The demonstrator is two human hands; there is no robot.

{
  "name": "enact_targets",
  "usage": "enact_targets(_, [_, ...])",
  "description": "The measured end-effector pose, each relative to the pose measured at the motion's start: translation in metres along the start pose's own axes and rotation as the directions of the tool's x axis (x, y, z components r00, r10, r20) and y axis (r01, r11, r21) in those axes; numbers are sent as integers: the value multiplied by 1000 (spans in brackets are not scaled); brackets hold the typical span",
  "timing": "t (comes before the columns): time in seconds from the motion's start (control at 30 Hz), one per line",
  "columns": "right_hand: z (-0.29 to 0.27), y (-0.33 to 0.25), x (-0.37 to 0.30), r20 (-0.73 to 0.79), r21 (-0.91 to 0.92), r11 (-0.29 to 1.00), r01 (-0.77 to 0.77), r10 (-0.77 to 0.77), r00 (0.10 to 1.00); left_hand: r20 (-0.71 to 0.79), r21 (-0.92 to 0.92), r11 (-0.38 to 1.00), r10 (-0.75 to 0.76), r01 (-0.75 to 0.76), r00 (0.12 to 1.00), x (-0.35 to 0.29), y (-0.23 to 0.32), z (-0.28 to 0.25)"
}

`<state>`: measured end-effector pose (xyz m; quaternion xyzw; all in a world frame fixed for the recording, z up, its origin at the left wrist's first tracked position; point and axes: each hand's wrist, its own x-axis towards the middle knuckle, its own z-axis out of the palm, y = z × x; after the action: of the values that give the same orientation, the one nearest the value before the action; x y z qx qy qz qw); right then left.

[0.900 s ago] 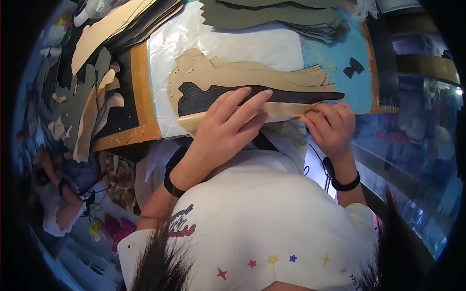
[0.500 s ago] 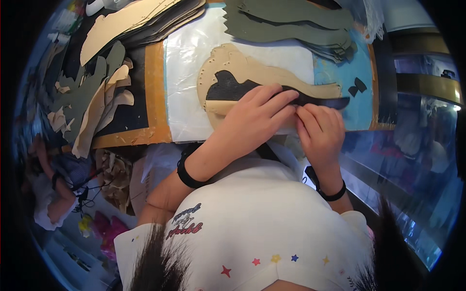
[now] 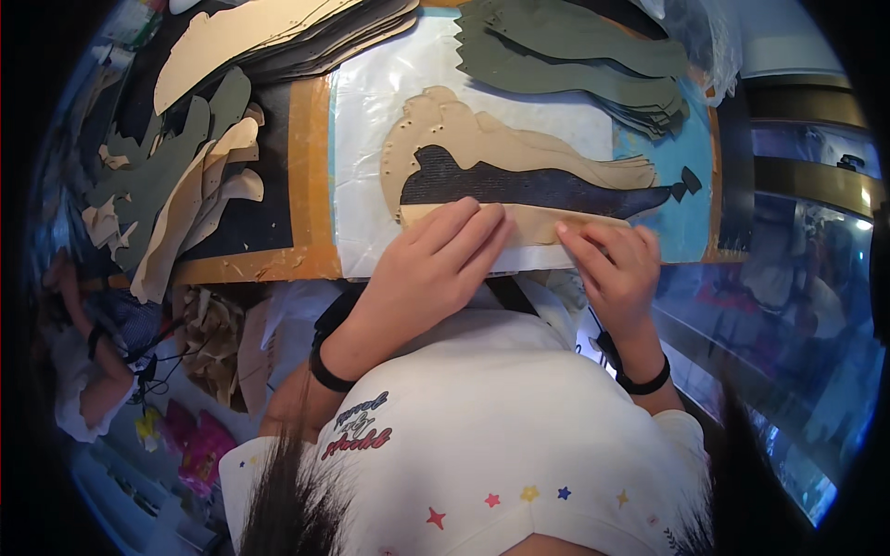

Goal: Aligning and layering cut leather/synthetic pieces for shoe upper assembly.

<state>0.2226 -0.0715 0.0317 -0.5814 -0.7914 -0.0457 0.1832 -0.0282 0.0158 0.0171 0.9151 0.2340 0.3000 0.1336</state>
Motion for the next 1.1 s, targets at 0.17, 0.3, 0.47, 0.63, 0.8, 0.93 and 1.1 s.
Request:
enact_targets(0.17, [-20, -8, 15, 136, 77, 996, -52, 41, 990, 100, 39, 998, 50, -54, 994, -24, -2, -2])
enact_targets(0.3, [-55, 3, 54, 287, 260, 965, 37, -114, 951, 118, 61, 996, 65, -72, 991, -33, -8, 3])
enact_targets(0.47, [-61, 43, 139, 131, 170, 978, 123, -146, 981, 90, 84, 993, 74, -81, 993, -31, -6, -2])
enact_targets(0.63, [-14, 89, 192, 103, -48, 966, 253, -247, 964, 2, 59, 995, 76, -76, 997, -27, -4, -5])
enact_targets(0.8, [12, 100, 188, 124, -70, 970, 232, -223, 967, -112, -37, 998, 50, -55, 992, -28, -9, 2])
enact_targets(0.93, [8, 104, 190, 42, -17, 969, 245, -244, 969, -98, -119, 993, -32, 20, 995, -27, -9, -1])
enact_targets(1.1, [-36, 104, 186, 6, 187, 981, -47, 47, 999, -123, -159, 984, -96, 76, 988, -27, -11, 4])
